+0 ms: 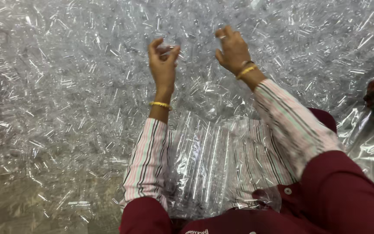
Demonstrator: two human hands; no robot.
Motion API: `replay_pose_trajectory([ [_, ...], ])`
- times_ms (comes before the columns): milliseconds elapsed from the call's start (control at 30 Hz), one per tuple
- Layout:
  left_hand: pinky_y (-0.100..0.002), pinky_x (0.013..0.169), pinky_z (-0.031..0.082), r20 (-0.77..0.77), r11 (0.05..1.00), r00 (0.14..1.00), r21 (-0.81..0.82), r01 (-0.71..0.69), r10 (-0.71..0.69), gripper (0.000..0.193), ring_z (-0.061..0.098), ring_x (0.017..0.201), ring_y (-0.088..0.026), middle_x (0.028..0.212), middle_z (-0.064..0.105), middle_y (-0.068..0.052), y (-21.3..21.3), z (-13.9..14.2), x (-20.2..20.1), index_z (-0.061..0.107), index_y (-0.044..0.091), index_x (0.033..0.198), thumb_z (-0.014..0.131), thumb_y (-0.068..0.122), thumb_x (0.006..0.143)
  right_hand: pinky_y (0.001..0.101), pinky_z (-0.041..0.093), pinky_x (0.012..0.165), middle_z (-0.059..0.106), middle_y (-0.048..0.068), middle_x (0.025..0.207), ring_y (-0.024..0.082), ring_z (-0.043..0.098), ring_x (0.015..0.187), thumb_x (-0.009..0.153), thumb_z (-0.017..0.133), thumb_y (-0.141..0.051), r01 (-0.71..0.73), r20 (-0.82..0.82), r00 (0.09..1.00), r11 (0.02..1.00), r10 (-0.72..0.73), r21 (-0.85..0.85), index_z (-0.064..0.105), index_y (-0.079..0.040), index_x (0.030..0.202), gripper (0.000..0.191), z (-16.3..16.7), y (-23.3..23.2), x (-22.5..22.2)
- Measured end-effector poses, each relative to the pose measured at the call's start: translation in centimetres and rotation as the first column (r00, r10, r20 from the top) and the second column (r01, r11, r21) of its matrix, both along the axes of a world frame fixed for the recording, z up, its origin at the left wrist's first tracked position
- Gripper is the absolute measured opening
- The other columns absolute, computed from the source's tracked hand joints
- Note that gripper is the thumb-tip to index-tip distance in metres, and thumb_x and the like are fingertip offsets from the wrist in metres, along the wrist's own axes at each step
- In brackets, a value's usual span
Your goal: The person sits on the floor and counts clear plastic bangles one at a time, placing counted bangles onto a bundle on their lap. They gather counted bangles into a group and wrap the bundle with a clear plastic sheet.
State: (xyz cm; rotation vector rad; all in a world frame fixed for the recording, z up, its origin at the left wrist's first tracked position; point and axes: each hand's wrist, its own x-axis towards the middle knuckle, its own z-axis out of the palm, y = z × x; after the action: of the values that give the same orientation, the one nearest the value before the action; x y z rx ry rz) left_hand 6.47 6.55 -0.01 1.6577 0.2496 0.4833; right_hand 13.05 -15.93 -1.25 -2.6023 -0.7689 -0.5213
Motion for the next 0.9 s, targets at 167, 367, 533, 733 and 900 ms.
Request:
replay_pose_trajectory([
  [167, -0.029, 0.069, 0.065, 0.181, 0.893, 0.972, -0.397, 0.210, -0.148, 0.042, 0.067, 0.089, -0.015, 0.110, 0.061, -0.007, -3.1, 0.0, -2.8, 0.048, 0.006, 0.119, 0.078, 0.008, 0.090, 0.0366, 0.061, 0.096, 0.058, 0.019, 0.130, 0.026, 0.064, 0.117, 0.095, 0.072, -0.009, 0.094, -0.404, 0.772, 0.540, 0.491, 0.836, 0.050, -0.004, 0.131, 0.042, 0.9, -5.0, -6.6],
  [367, -0.032, 0.076, 0.065, 0.225, 0.776, 0.843, -0.329, 0.538, -0.489, 0.042, 0.070, 0.098, -0.018, 0.110, 0.062, -0.009, -8.6, -0.2, -5.0, 0.047, 0.006, 0.122, 0.077, 0.009, 0.093, 0.0406, 0.060, 0.110, 0.051, 0.015, 0.143, 0.023, 0.063, 0.130, 0.099, 0.069, -0.004, 0.155, -0.230, 0.575, 0.172, 0.785, 0.973, 0.046, -0.002, 0.128, 0.037, -0.1, -8.9, -12.3],
  [533, -0.036, 0.080, 0.064, 0.156, 0.717, 0.727, 0.393, 0.575, -0.669, 0.040, 0.069, 0.106, -0.022, 0.119, 0.067, -0.012, -11.3, -1.5, -4.1, 0.057, 0.009, 0.132, 0.077, 0.020, 0.099, 0.0325, 0.057, 0.066, 0.059, 0.014, 0.123, 0.020, 0.064, 0.088, 0.100, 0.065, -0.014, 0.232, -0.474, 0.525, 0.417, 0.707, 0.879, 0.029, -0.021, 0.155, 0.066, -0.1, -9.7, -12.6],
  [733, -0.045, 0.084, 0.055, 0.059, 0.417, 0.923, 0.902, 0.114, -0.381, 0.052, 0.064, 0.102, -0.031, 0.109, 0.062, -0.010, -14.6, -5.5, 6.5, 0.046, 0.017, 0.141, 0.070, 0.013, 0.095, 0.0379, 0.060, 0.069, 0.065, 0.008, 0.106, 0.022, 0.071, 0.083, 0.104, 0.054, -0.026, 0.524, -0.388, 0.640, -0.008, 0.663, 0.851, 0.049, -0.007, 0.136, 0.037, 1.1, -11.4, -11.1],
  [900, -0.047, 0.073, 0.055, -0.087, 0.263, 0.885, 0.937, 0.228, -0.457, 0.084, 0.063, 0.089, -0.034, 0.098, 0.060, -0.014, -13.3, -5.9, 7.8, 0.041, 0.024, 0.151, 0.073, 0.007, 0.076, 0.0391, 0.065, 0.068, 0.069, 0.008, 0.094, 0.020, 0.072, 0.073, 0.100, 0.055, -0.034, 0.533, -0.371, 0.588, 0.001, 0.719, 0.846, 0.057, -0.004, 0.126, 0.040, 0.8, -12.1, -11.0],
])
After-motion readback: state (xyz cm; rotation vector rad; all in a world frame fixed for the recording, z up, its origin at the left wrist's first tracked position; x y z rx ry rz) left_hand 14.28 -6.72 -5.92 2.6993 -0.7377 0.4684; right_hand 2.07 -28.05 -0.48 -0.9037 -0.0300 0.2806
